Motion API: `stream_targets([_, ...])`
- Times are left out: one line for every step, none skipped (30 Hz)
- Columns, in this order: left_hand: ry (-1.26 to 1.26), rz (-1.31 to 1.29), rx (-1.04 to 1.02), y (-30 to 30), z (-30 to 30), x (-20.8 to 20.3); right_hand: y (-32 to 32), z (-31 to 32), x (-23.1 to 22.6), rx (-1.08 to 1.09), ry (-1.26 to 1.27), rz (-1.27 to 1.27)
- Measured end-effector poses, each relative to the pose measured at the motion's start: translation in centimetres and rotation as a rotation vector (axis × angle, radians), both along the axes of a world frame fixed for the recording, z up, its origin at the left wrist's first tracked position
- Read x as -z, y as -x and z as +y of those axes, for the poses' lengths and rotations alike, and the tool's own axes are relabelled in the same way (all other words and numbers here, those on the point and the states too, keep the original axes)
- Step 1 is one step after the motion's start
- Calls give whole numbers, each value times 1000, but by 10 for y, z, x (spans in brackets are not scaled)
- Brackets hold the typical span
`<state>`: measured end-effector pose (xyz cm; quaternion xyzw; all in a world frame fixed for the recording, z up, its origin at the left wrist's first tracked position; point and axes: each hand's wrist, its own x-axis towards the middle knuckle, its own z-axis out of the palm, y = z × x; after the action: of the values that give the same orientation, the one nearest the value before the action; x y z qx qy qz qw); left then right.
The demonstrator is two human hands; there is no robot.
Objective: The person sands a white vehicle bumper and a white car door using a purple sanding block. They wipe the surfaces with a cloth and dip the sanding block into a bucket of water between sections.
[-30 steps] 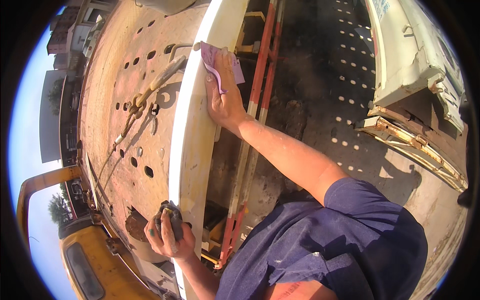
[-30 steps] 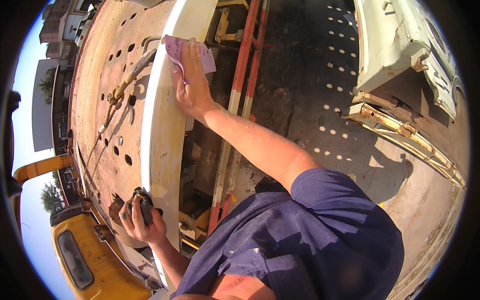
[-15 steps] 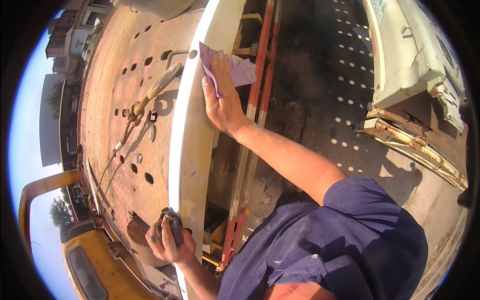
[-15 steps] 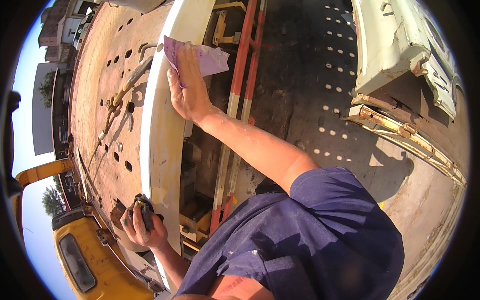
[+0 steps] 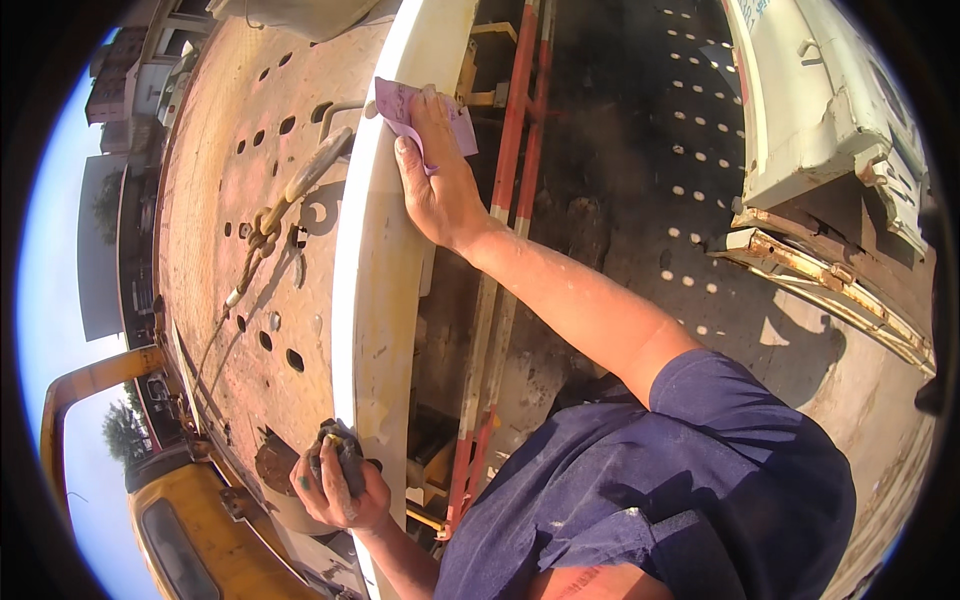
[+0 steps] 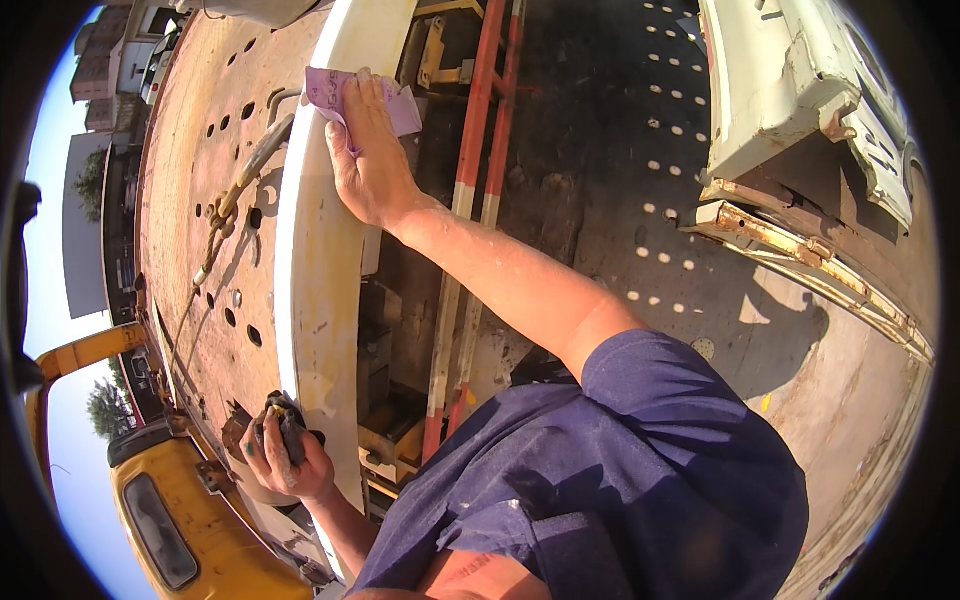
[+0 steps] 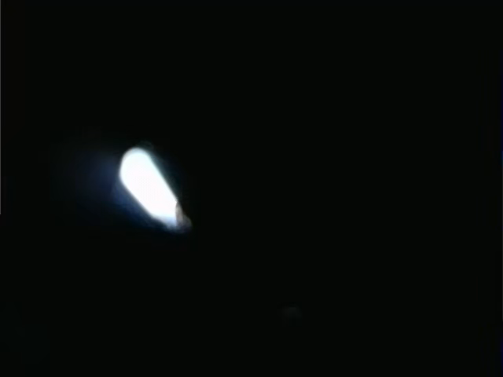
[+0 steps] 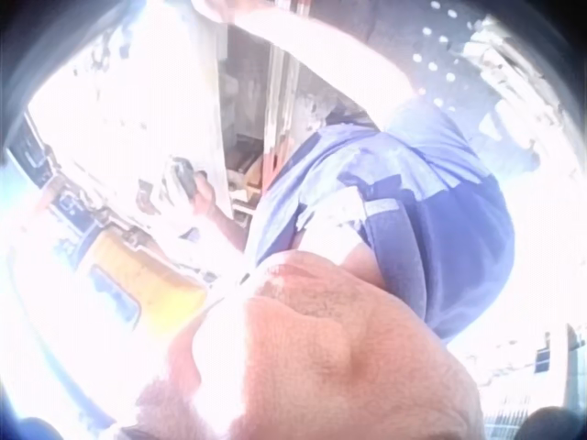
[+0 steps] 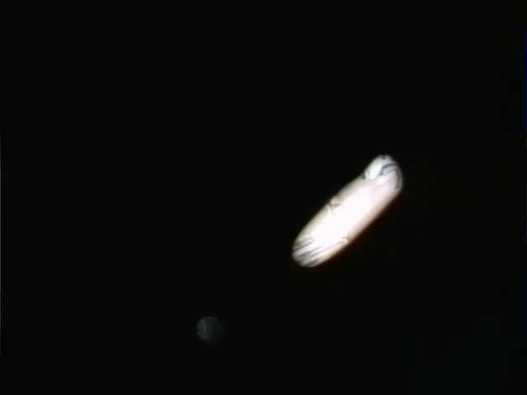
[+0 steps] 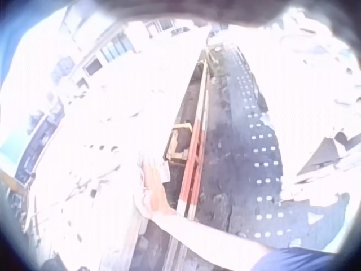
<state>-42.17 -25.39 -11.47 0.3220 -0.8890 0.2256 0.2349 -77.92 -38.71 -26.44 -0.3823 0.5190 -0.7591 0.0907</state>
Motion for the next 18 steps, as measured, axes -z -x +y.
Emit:
stream_targets([-8,4,-7,0,0,0,-1,0,0,8,-11,-5])
stream_targets([-15,8,-13,0,1,0,-2,0,-1,15,-21,-10])
stream_targets([-9,3,-17,-2,2,-1,-4,-1,-1,18,-31,-13])
stream_targets([3,3,-13,-1,1,-1,-16,8,2,19,-32,9])
stream_targets([14,4,-9,1,0,0,-29,18,5,0,-43,31])
stream_targets([9,6,-2,-1,0,0,-33,21,7,-16,-32,24])
stream_targets([4,7,6,-3,0,1,-35,23,9,-32,-21,17])
stream_targets([-1,9,13,-5,0,1,-28,16,10,-20,-19,12])
stream_targets([-8,6,12,-6,0,1,-14,7,7,-5,-21,4])
stream_targets([-10,9,9,-5,0,2,1,1,-2,-19,-12,-18])
stream_targets([-11,12,6,-4,0,2,0,1,-2,-10,-20,-19])
stream_targets([-7,2,-4,-5,0,1,-1,1,-1,6,-29,-20])
stream_targets([3,-2,-17,-5,-1,2,-1,-1,1,18,-33,-16])
stream_targets([12,-6,-29,-4,-1,2,-17,9,3,18,-26,-4])
stream_targets([10,-2,-23,-6,-1,2,-34,20,5,-4,-51,29])
stream_targets([8,2,-17,-6,0,2,-34,19,7,-8,-35,27])
stream_targets([7,6,-11,-6,0,2,-34,17,9,-11,-18,24])
stream_targets([5,6,-12,-5,0,2,-23,7,10,10,7,15])
